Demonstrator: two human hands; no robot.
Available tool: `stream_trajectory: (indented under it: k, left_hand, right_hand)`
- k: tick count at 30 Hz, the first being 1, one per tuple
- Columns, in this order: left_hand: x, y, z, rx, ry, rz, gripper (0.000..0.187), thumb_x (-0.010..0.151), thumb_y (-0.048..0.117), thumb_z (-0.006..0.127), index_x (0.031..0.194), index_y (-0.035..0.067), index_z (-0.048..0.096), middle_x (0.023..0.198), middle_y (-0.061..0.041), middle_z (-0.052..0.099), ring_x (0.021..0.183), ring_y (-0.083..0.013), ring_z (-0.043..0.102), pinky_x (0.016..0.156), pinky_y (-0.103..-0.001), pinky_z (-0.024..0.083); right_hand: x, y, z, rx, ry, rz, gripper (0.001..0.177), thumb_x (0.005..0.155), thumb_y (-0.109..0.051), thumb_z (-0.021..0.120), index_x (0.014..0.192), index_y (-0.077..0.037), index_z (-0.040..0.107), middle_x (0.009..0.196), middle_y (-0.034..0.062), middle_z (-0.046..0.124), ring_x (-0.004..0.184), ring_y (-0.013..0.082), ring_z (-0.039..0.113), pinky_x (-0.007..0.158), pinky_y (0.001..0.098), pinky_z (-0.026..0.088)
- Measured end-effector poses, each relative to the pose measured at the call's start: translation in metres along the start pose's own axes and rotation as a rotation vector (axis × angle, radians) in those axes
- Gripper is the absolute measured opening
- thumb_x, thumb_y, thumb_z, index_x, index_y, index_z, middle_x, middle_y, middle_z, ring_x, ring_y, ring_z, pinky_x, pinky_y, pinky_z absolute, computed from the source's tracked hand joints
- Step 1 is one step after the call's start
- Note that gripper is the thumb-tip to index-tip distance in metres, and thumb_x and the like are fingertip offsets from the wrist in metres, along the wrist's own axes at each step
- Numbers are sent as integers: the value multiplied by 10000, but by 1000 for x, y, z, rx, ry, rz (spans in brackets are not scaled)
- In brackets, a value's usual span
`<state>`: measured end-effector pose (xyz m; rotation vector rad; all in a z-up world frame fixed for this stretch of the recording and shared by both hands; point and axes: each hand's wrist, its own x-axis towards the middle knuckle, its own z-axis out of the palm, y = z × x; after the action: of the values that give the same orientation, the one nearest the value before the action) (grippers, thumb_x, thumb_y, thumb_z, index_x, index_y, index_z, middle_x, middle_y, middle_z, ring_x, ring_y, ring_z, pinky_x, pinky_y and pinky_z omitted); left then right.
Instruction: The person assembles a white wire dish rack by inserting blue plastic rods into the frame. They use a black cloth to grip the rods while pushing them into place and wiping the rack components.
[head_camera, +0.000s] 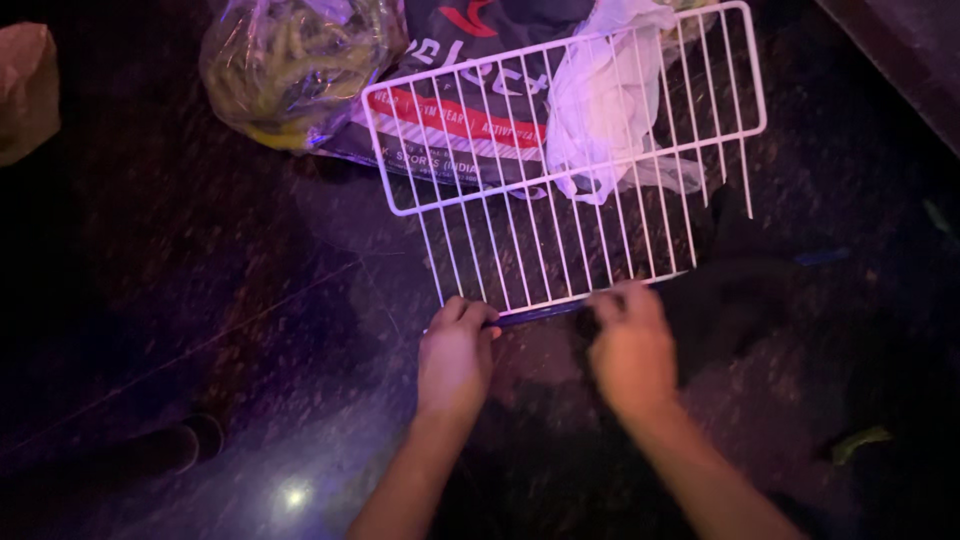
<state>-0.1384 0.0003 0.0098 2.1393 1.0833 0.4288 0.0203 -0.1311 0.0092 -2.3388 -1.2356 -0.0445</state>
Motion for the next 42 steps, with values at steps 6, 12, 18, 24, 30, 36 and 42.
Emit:
stream_trajectory:
  k: [6,12,18,24,30,36,42]
  left_hand:
    - [0,0,1,-3,15,14,143,789,72,740,931,81,725,948,-110,673,956,-353,666,828,-461,533]
    - [-1,2,-1,10,11,14,116,801,87,750,912,82,718,938,-107,673,942,-356,666,812,-469,530]
    - [1,0,0,-38,12,7,144,779,72,735,921,79,718,940,-111,672,914,-360,660,786,-472,529]
    - [0,1,0,5,35,74,129,792,72,728,920,68,710,927,-126,662,906,-378,654,784,-490,521]
    - [2,-2,-1,6,1,59,95,812,56,717,907,67,713,916,-127,659,895,-380,659,765,-493,523]
    - [5,-6,3,-28,-11,41,75,807,48,710,882,57,705,908,-126,656,887,-364,674,770,-474,537]
    - [10,-3,0,1,-60,60,83,800,31,718,879,56,716,918,-137,650,904,-374,663,777,-483,529]
  right_hand:
    - [-1,3,-4,-4,1,47,328,757,73,599,1030,-32,748,1070,166,636,1000,378,636,848,447,536]
    - [1,-29,15,77,0,-12,242,791,55,630,977,-54,742,939,158,655,905,390,658,789,474,540]
    - [14,-11,-6,103,26,-13,98,837,-4,709,934,-17,705,908,172,651,871,406,650,753,484,527]
    - [9,-38,9,153,-57,-10,64,833,-29,714,895,-18,706,884,178,639,818,395,650,740,473,539]
    - [12,-24,-2,124,-59,-33,82,768,-18,715,850,-14,719,896,180,639,825,403,663,747,480,550]
    - [12,-6,-6,109,45,65,117,814,-8,704,926,5,737,981,180,676,877,391,679,795,459,557]
    - [0,-59,30,314,-63,52,113,824,-33,742,933,-26,768,918,153,695,846,376,691,760,441,547]
